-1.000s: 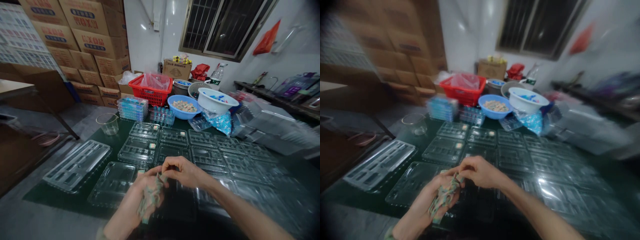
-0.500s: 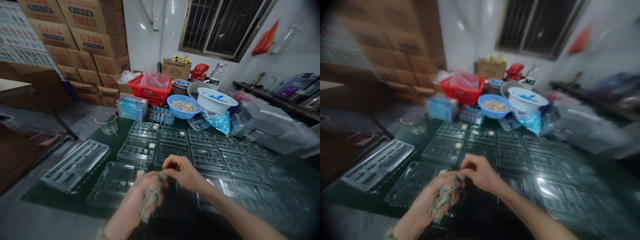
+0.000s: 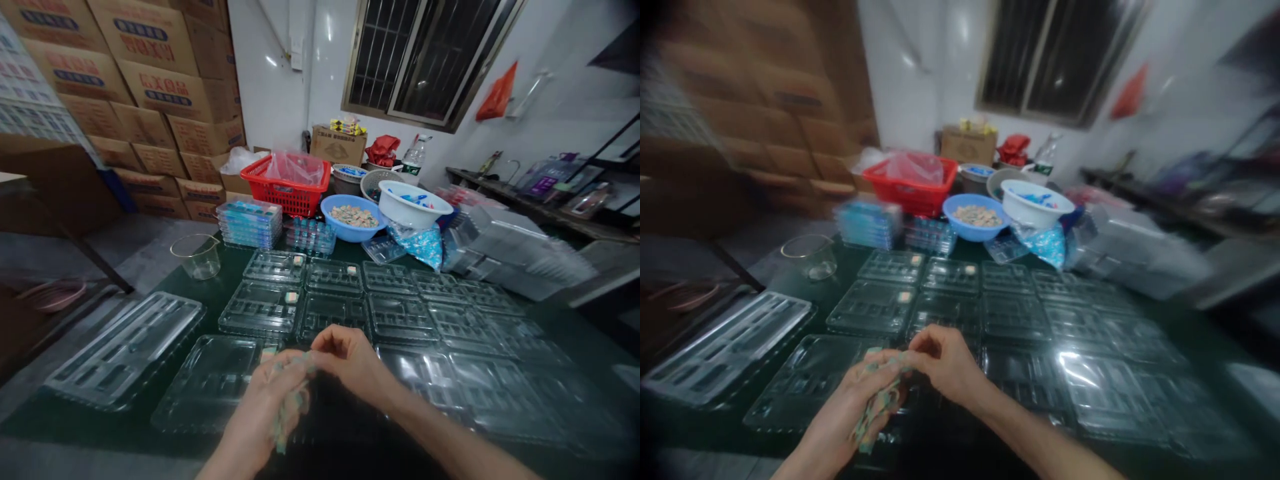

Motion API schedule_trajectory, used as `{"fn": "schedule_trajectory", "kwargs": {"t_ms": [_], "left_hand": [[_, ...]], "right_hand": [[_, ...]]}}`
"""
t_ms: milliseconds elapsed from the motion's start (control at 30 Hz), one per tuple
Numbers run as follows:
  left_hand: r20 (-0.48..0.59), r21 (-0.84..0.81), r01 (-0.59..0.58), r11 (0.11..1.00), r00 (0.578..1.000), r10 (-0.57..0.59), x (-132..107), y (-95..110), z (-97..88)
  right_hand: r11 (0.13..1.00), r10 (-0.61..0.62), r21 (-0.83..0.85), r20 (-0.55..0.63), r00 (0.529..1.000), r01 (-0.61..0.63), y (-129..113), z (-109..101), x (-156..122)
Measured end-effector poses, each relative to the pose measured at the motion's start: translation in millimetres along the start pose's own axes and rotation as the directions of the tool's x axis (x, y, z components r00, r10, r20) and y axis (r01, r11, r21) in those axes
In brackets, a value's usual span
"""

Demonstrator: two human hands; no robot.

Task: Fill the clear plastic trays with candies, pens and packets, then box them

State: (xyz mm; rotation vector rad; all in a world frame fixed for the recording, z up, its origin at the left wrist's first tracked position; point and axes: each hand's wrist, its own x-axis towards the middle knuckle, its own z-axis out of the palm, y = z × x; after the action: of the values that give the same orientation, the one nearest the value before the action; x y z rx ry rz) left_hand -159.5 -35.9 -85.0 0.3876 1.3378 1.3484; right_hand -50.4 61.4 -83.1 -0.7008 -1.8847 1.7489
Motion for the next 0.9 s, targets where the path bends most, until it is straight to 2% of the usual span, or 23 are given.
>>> {"fn": "schedule_trajectory", "kwargs": {"t_ms": [100, 167, 267, 333, 433, 533, 667, 900], "left_hand": [[0.038, 0.007, 0.053, 0.999, 0.998, -0.054, 2, -2, -0.3], [0.039, -0.034, 0.076, 0.997, 0.996, -0.074, 4, -2, 0.2], [-0.018, -0.124, 0.097, 0.987, 0.995, -0.1, 7, 1, 0.0], [-0.022, -0.136, 0.105, 0.985, 0.994, -0.109, 8, 3, -0.4], [0.001, -0.13, 0.106, 0.986, 0.994, -0.107, 8, 4, 0.4], [0.011, -0.133, 0.107, 0.985, 0.994, -0.106, 6, 6, 2.7], [0.003, -0.127, 0.1, 0.987, 0.995, -0.1, 4, 8, 3.9], [-0.022, -0.156, 0.108, 0.982, 0.993, -0.112, 6, 5, 1.9]], "right_hand": [[0.999, 0.034, 0.04, 0.027, 0.999, -0.035, -2, -7, -4], [0.999, 0.043, -0.008, 0.008, 0.999, -0.043, 0, -23, -1], [0.976, -0.021, -0.217, -0.165, 0.986, -0.016, 11, -63, 16], [0.911, -0.07, -0.408, -0.286, 0.956, -0.056, 24, -92, 33], [0.838, -0.075, -0.53, -0.35, 0.934, -0.132, 42, -117, 54], [0.757, -0.07, -0.622, -0.379, 0.923, -0.198, 50, -117, 61], [0.6, -0.097, -0.755, -0.399, 0.912, -0.266, 48, -102, 56], [0.312, -0.192, -0.909, -0.344, 0.919, -0.275, 43, -90, 51]]}}
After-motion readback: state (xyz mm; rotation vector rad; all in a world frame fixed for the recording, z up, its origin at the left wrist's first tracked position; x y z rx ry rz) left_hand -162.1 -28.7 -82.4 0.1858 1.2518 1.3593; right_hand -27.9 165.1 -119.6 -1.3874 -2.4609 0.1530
